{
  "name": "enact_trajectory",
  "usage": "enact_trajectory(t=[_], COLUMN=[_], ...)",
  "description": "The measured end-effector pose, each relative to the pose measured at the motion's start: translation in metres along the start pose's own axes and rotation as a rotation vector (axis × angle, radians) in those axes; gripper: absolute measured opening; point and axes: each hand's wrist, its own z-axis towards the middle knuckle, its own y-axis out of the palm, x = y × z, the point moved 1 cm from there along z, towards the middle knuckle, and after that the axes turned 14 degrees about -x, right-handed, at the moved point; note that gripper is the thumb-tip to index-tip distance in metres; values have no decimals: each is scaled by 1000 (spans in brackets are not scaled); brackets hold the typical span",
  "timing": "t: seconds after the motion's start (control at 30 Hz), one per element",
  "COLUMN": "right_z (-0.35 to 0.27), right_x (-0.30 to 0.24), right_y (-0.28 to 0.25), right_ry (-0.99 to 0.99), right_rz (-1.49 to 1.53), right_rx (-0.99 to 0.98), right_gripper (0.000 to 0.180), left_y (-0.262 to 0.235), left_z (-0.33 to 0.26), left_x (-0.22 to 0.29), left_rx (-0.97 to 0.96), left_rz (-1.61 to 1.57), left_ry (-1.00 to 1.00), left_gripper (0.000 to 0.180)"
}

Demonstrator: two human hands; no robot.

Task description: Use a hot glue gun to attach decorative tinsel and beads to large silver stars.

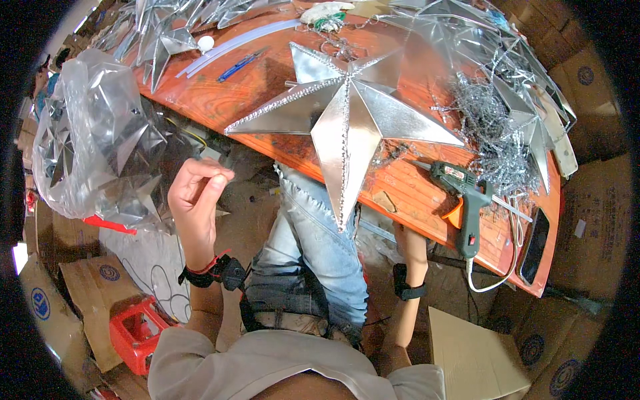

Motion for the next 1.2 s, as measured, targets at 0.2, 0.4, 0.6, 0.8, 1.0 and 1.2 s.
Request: enact_trajectory(t=[0.2,0.4,0.6,0.8,1.0,1.2], right_z=[-1,0,-1,-1,1,4], right_x=[4,2,3,-8,-14,-15], right_y=[5,6,11,7,0,4], right_ry=[10,-25,11,62,100,42], right_rz=[2,-23,17,35,68,20], right_rx=[-33,-21,-65,-133,-191,-118], right_gripper=[20,20,19,23,30,31], left_y=[-1,-1,5,12,10,16], left_z=[1,2,3,5,7,9], left_x=[-4,-10,-22,-27,-36,-36], left_rx=[-19,-81,-81,-79,-94,-126], left_rz=[39,-7,135,121,99,54], left_ry=[65,130,-7,-54,-6,-2], left_gripper=[9,8,4,3,5,9])
